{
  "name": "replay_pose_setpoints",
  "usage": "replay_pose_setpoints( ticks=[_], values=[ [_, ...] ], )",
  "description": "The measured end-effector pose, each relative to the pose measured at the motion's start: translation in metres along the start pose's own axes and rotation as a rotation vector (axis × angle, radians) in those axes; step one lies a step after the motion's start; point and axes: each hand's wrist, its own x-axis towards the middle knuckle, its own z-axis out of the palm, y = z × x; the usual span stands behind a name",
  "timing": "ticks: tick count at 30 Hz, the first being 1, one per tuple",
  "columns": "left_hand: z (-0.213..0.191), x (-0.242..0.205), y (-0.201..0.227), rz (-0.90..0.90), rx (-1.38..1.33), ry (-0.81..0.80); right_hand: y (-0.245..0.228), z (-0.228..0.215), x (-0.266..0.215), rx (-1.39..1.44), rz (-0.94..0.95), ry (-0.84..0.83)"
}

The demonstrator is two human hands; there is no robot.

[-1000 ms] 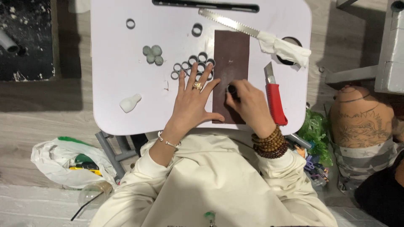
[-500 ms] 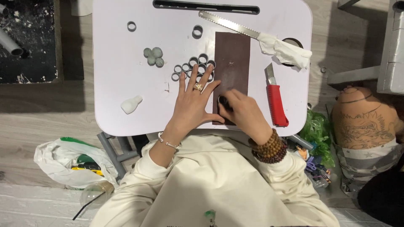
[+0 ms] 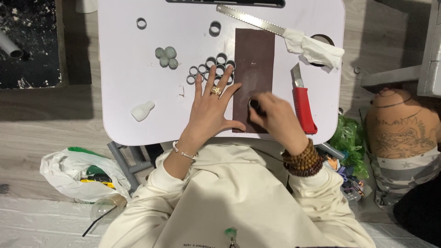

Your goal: Sanding the edges of small plastic rings using sandpaper and arranging them on a portable desk.

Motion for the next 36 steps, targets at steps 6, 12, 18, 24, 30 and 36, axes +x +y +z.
replay_pose_setpoints(
  ticks=[6,12,18,24,30,36],
  values=[
    [-0.002,0.000,0.001,0.004,0.010,-0.008,0.004,0.019,0.009,-0.001,-0.016,0.047],
    [0.002,-0.001,-0.001,0.000,0.037,0.002,0.002,0.000,0.003,-0.031,-0.013,0.051],
    [0.001,-0.001,0.000,-0.001,0.046,0.006,-0.005,0.016,0.008,-0.005,-0.037,0.027],
    [0.001,-0.001,0.000,-0.001,0.040,0.007,0.000,-0.006,0.004,-0.023,-0.011,0.046],
    [0.002,0.000,-0.001,-0.004,0.047,-0.004,-0.007,0.017,0.002,0.032,-0.035,0.011],
    [0.000,-0.001,0.001,0.004,0.033,0.011,0.014,0.001,-0.004,-0.064,0.020,0.079]
  ],
)
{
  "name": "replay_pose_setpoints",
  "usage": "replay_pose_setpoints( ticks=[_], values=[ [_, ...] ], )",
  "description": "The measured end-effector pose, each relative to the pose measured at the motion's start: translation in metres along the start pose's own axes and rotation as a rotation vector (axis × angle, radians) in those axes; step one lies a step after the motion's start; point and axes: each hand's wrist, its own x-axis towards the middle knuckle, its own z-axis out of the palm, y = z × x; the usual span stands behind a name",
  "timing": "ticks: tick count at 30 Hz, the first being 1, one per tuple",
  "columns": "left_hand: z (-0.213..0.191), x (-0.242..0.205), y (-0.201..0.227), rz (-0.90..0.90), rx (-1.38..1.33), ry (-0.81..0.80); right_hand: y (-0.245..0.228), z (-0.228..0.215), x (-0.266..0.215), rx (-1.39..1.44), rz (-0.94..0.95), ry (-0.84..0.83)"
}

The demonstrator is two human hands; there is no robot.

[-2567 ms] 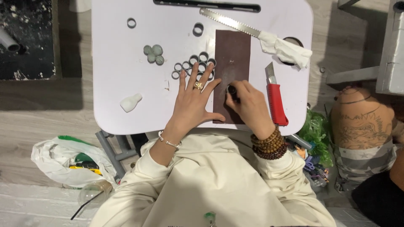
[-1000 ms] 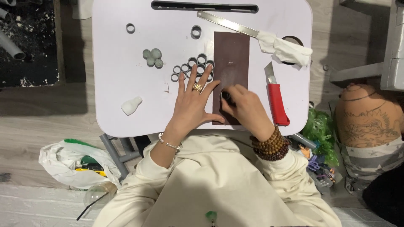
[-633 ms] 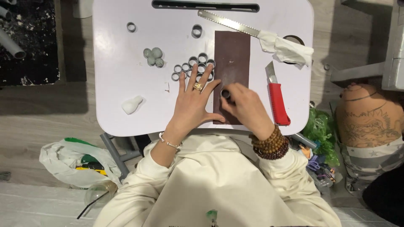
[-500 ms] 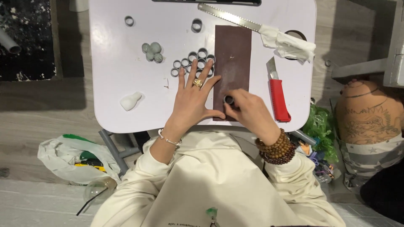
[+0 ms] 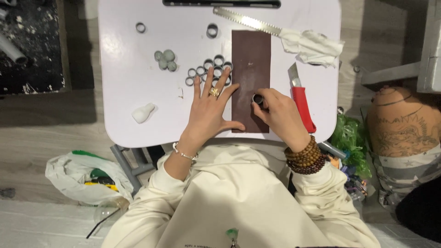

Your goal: Sanding the edges of small plastic rings using sandpaper and arranging them on a portable desk.

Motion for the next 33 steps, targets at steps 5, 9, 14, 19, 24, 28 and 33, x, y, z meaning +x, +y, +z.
replay_pose_setpoints(
  ticks=[5,9,14,19,24,28,33],
  values=[
    [-0.002,0.002,0.001,-0.005,-0.008,-0.014,-0.014,0.011,0.009,0.037,-0.029,-0.007],
    [0.000,0.002,0.000,-0.005,-0.004,-0.003,-0.017,0.007,-0.011,0.047,-0.003,-0.066],
    [0.001,0.001,0.000,0.003,0.027,0.008,0.000,0.009,0.006,0.013,0.034,0.040],
    [0.001,0.001,0.000,-0.012,0.026,-0.016,-0.019,0.014,0.001,0.058,-0.024,-0.007],
    [0.000,0.000,0.001,-0.006,0.005,-0.004,-0.008,-0.001,-0.003,0.023,0.006,0.003],
    [-0.001,0.003,0.001,0.022,0.029,0.024,-0.006,0.017,0.013,-0.014,0.011,0.066],
    [-0.002,0.002,0.001,0.003,0.059,-0.002,-0.018,0.011,-0.013,0.040,-0.013,-0.066]
  ],
)
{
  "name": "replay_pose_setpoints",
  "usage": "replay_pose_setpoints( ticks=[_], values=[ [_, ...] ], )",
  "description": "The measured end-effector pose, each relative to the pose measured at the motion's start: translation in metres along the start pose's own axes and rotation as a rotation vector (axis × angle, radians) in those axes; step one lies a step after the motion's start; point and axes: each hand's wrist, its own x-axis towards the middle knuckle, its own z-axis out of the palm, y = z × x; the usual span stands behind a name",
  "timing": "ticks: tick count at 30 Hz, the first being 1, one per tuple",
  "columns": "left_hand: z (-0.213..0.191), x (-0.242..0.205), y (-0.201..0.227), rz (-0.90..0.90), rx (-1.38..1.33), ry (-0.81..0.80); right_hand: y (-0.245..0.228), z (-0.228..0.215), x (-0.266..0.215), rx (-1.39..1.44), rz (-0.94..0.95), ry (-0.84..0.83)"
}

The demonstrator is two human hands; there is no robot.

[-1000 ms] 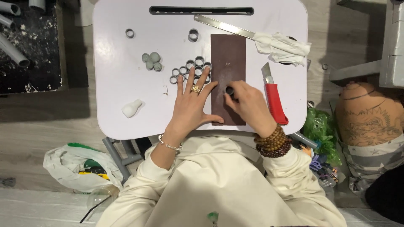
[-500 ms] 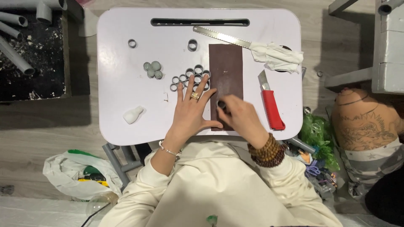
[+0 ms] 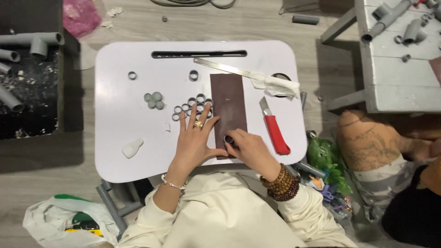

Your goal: Sanding the edges of small plastic rings using sandpaper and arranging them on a portable desk.

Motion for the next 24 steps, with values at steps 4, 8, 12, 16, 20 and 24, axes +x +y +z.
replay_pose_setpoints(
  ticks=[4,8,12,16,20,24],
  values=[
    [0.001,-0.001,0.001,0.010,0.011,0.015,0.014,-0.008,0.014,-0.018,0.057,0.054],
    [-0.001,0.000,0.003,-0.018,0.013,-0.025,0.017,0.007,0.022,0.029,0.006,0.024],
    [-0.004,0.002,0.002,-0.036,0.026,-0.066,-0.001,-0.016,0.007,0.093,-0.009,-0.079],
    [0.022,0.002,-0.010,0.007,0.036,0.050,0.017,-0.004,0.013,0.057,0.059,0.037],
    [0.039,0.006,-0.020,-0.044,0.065,-0.033,0.010,-0.007,0.016,0.121,0.009,0.004],
    [0.036,0.007,-0.017,-0.084,0.066,-0.090,-0.004,-0.027,0.002,0.211,0.032,-0.068]
  ],
)
